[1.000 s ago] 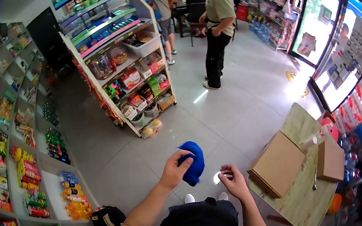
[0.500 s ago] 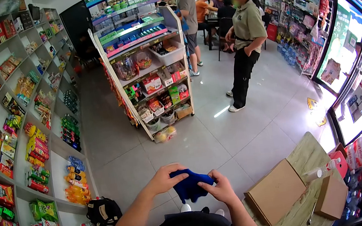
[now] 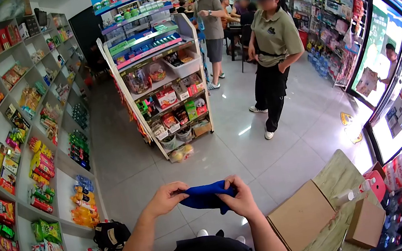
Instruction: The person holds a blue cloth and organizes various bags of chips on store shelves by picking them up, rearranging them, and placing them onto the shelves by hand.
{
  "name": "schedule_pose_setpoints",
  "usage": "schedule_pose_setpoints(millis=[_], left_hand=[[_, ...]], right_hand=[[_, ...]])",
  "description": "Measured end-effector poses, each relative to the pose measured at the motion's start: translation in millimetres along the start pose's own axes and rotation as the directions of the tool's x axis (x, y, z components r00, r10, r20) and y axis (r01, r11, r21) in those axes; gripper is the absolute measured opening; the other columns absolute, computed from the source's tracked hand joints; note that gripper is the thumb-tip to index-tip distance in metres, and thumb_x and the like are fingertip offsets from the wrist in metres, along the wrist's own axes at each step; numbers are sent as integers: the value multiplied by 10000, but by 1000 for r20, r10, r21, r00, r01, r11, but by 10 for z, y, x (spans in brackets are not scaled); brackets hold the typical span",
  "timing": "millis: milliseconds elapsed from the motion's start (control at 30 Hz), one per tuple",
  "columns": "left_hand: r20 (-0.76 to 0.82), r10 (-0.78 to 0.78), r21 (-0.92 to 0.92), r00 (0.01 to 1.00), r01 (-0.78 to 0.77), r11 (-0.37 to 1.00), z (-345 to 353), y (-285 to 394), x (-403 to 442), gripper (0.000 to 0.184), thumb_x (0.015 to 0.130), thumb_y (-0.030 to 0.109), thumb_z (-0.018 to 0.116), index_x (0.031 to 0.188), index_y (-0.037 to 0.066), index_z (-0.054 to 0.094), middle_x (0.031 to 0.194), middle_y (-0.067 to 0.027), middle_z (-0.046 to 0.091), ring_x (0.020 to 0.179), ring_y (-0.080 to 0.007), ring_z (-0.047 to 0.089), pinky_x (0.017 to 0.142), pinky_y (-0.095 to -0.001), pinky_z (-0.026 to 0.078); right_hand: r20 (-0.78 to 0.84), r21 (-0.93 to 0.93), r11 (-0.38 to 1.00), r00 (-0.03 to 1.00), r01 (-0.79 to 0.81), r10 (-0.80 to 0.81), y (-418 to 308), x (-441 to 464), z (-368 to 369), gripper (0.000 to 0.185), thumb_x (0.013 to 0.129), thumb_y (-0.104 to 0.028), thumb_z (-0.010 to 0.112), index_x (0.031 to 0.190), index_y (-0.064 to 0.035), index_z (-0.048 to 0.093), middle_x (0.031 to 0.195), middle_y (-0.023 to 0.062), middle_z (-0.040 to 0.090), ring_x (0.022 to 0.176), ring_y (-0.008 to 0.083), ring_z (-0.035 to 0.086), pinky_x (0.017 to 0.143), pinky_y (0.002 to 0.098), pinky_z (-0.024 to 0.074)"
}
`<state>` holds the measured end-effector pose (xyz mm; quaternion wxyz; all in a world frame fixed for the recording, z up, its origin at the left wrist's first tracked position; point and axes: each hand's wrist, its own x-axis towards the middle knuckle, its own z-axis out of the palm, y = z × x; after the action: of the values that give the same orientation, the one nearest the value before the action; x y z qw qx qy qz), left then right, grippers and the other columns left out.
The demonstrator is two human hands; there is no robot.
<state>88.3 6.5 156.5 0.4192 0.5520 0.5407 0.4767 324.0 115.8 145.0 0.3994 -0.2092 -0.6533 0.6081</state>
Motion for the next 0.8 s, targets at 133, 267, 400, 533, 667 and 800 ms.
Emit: schedule_pose_setpoints(millis=[133,267,400,533,667,800], left_hand=[[-22,-74,13,997,75,997,33,35,-3,126,871,8,632,997,12,643,888,-2,596,792,-71,543,697,-214,452],[26,-16,115,1000,13,993,23,71,4,134,871,17,637,1005,10,644,896,2,602,771,-66,544,672,-210,450],[156,-126,166,980,100,981,57,155,-5,140,866,52,655,1001,14,652,901,-2,607,764,-64,536,667,-211,443],[222,-92,56,971,81,995,220,-214,-21,183,847,113,691,1011,35,668,887,-10,630,734,-78,539,672,-227,443],[311,-96,70,946,77,995,418,-349,8,246,847,128,693,1072,36,653,1050,-42,636,928,-126,580,820,-273,468],[257,-8,-3,966,9,1000,752,-331,10,379,827,114,713,1181,46,597,1184,-54,587,1115,-178,542,979,-320,425]], right_hand=[[11,8,987,987,-162,162,-311,-40,22,267,801,-54,713,1011,-37,550,852,16,570,767,98,555,689,245,470],[60,-145,972,979,-186,197,-245,-82,-31,198,809,-76,708,977,-36,610,847,18,580,760,93,563,676,237,472],[59,-138,983,989,-124,133,-197,-177,-120,157,810,-70,694,943,-43,615,858,28,595,764,95,572,673,241,478],[44,-24,982,981,-188,189,-367,-249,-80,157,797,-41,668,943,-40,609,866,46,600,775,112,581,684,250,480],[8,-220,975,1000,-27,29,-373,-282,-80,172,775,-20,650,940,-29,604,883,67,597,800,147,593,706,269,483],[10,-272,962,1000,14,-12,-462,-312,-55,171,769,-17,645,936,-28,606,895,73,597,809,163,596,715,274,481]])
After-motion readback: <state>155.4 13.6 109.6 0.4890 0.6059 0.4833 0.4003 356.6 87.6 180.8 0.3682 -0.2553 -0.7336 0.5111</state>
